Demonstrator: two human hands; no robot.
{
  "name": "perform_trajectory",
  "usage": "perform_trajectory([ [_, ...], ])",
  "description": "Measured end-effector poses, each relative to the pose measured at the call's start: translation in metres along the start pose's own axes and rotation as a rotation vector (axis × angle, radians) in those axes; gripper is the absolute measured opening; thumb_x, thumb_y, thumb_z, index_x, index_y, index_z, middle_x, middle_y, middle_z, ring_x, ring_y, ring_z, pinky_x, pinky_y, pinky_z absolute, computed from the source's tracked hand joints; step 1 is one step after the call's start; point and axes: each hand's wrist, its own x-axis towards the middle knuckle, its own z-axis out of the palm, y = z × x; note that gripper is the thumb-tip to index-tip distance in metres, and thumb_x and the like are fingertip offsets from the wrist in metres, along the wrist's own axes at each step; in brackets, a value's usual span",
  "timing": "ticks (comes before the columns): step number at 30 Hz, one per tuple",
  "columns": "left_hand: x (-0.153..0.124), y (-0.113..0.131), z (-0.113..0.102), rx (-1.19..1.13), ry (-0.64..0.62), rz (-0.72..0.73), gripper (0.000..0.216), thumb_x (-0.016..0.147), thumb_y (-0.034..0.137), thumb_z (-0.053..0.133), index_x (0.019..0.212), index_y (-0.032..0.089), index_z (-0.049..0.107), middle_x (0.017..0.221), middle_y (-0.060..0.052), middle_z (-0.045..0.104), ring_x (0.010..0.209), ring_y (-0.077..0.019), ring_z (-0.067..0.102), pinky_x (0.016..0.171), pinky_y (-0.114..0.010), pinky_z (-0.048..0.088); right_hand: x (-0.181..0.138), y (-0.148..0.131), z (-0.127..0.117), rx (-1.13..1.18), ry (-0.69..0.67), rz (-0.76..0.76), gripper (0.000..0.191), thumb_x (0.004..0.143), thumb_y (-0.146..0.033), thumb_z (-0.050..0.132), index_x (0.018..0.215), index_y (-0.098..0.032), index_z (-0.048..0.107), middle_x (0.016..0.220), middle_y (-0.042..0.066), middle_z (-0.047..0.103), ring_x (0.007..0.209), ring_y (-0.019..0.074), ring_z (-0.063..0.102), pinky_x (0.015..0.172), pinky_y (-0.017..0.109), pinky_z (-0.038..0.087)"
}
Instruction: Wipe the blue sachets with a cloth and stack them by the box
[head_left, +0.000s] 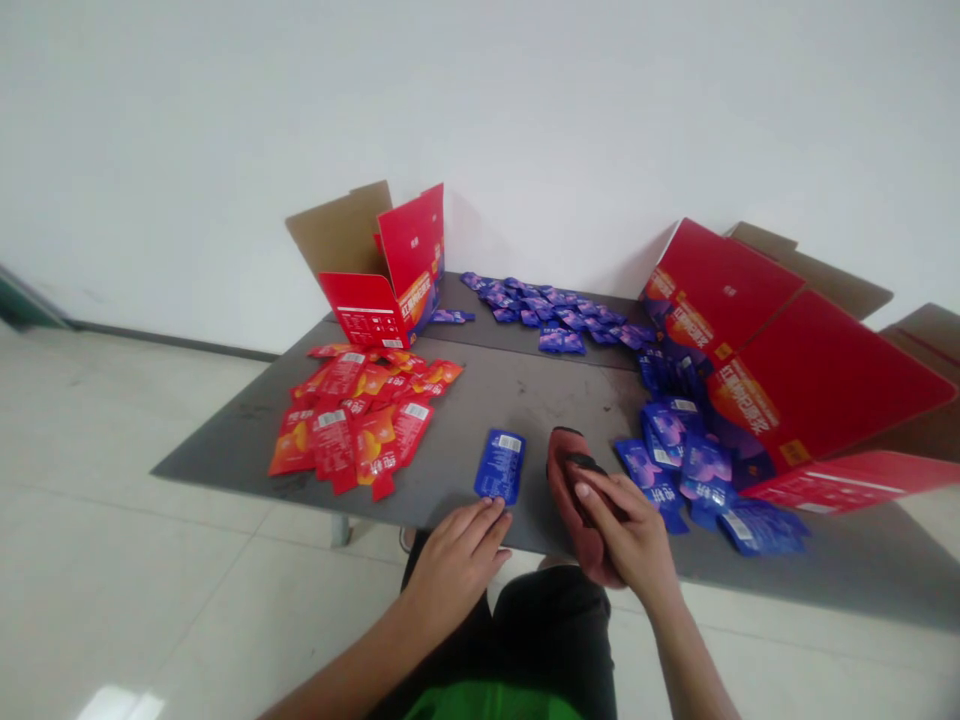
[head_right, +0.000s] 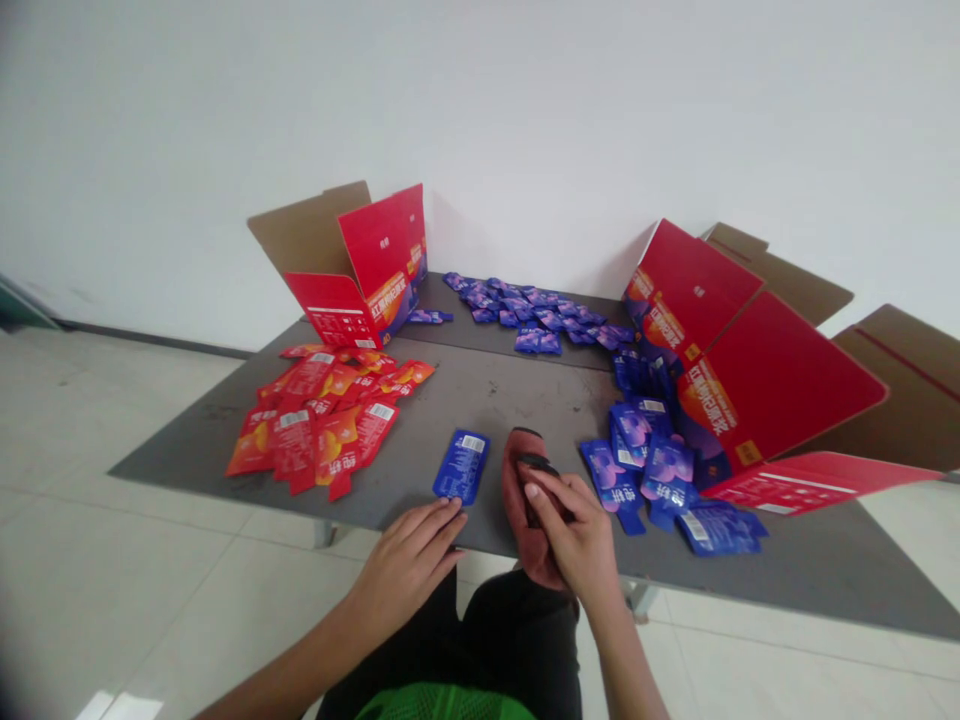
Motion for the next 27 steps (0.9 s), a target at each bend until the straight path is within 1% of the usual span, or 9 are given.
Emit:
perform_trajectory([
  [3, -0.009, -0.001, 0.001, -0.006, 0.003, 0.012, 0.034, 0.108, 0.020, 0.045, 0.137, 0.016, 0.063, 0.142, -0.008, 0.065, 0.129, -0.0247, 0.059, 0.107, -0.041, 0.047, 0.026, -0.027, 0.020, -0.091, -0.054, -0.204, 0.026, 0.100, -0.038, 0.063, 0.123, -0.034, 0.075, 0.111, 0.004, 0.070, 0.102, 0.0188, 0.067, 0.090, 0.032, 0.053],
  [6, -0.014, -0.001, 0.003, -0.041, 0.025, -0.008, 0.035, 0.108, 0.017, 0.041, 0.132, 0.016, 0.066, 0.128, -0.009, 0.072, 0.118, -0.0241, 0.064, 0.103, -0.040, 0.049, 0.042, -0.036, 0.051, -0.248, -0.295, -0.465, 0.025, 0.102, -0.038, 0.061, 0.122, -0.035, 0.075, 0.115, 0.004, 0.071, 0.107, 0.0196, 0.065, 0.093, 0.033, 0.052],
  [9, -0.015, -0.002, 0.006, -0.070, 0.046, -0.028, 0.036, 0.108, 0.017, 0.039, 0.130, 0.017, 0.069, 0.122, -0.010, 0.074, 0.114, -0.0238, 0.066, 0.100, -0.040, 0.049, 0.061, -0.025, 0.077, -0.413, -0.491, -0.636, 0.025, 0.101, -0.041, 0.060, 0.120, -0.039, 0.076, 0.113, 0.002, 0.072, 0.104, 0.0197, 0.065, 0.092, 0.034, 0.052],
  [13, -0.015, -0.002, 0.007, -0.077, 0.084, -0.018, 0.038, 0.109, 0.016, 0.036, 0.130, 0.018, 0.068, 0.135, -0.008, 0.070, 0.126, -0.0212, 0.063, 0.101, -0.037, 0.048, 0.110, -0.011, 0.081, -0.601, -0.450, -0.613, 0.024, 0.100, -0.038, 0.062, 0.119, -0.036, 0.077, 0.114, 0.005, 0.073, 0.106, 0.0211, 0.065, 0.093, 0.034, 0.051],
  [16, -0.016, -0.001, 0.008, -0.087, 0.107, -0.043, 0.039, 0.110, 0.015, 0.035, 0.129, 0.020, 0.069, 0.134, -0.005, 0.071, 0.125, -0.0184, 0.065, 0.100, -0.035, 0.048, 0.128, -0.019, 0.070, -0.662, -0.362, -0.548, 0.024, 0.101, -0.034, 0.061, 0.119, -0.032, 0.078, 0.114, 0.009, 0.072, 0.104, 0.0235, 0.065, 0.091, 0.037, 0.052],
  [20, -0.016, 0.000, 0.010, -0.124, 0.126, -0.068, 0.040, 0.110, 0.016, 0.035, 0.125, 0.020, 0.071, 0.125, -0.006, 0.076, 0.119, -0.0193, 0.069, 0.097, -0.035, 0.049, 0.084, -0.039, 0.065, -0.576, -0.296, -0.549, 0.032, 0.105, -0.038, 0.053, 0.129, -0.032, 0.073, 0.117, 0.009, 0.070, 0.105, 0.0232, 0.065, 0.091, 0.036, 0.052],
  [23, -0.016, 0.001, 0.009, -0.142, 0.142, -0.071, 0.038, 0.109, 0.017, 0.037, 0.115, 0.019, 0.074, 0.110, -0.006, 0.080, 0.106, -0.0204, 0.074, 0.095, -0.037, 0.050, 0.051, -0.034, 0.073, -0.486, -0.460, -0.619, 0.025, 0.103, -0.038, 0.057, 0.120, -0.035, 0.076, 0.113, 0.005, 0.071, 0.102, 0.0200, 0.065, 0.087, 0.032, 0.052],
  [25, -0.015, 0.000, 0.008, -0.152, 0.123, -0.073, 0.038, 0.110, 0.017, 0.036, 0.118, 0.019, 0.073, 0.116, -0.006, 0.078, 0.111, -0.0206, 0.072, 0.096, -0.037, 0.050, 0.058, -0.023, 0.078, -0.484, -0.466, -0.612, 0.025, 0.103, -0.038, 0.057, 0.120, -0.036, 0.076, 0.114, 0.004, 0.071, 0.103, 0.0196, 0.065, 0.089, 0.032, 0.052],
  [27, -0.014, 0.000, 0.006, -0.158, 0.109, -0.069, 0.039, 0.111, 0.018, 0.033, 0.124, 0.019, 0.071, 0.127, -0.007, 0.074, 0.121, -0.0201, 0.069, 0.097, -0.036, 0.049, 0.085, -0.012, 0.078, -0.563, -0.408, -0.549, 0.027, 0.103, -0.039, 0.057, 0.123, -0.033, 0.075, 0.112, 0.006, 0.071, 0.102, 0.0204, 0.065, 0.090, 0.032, 0.052],
])
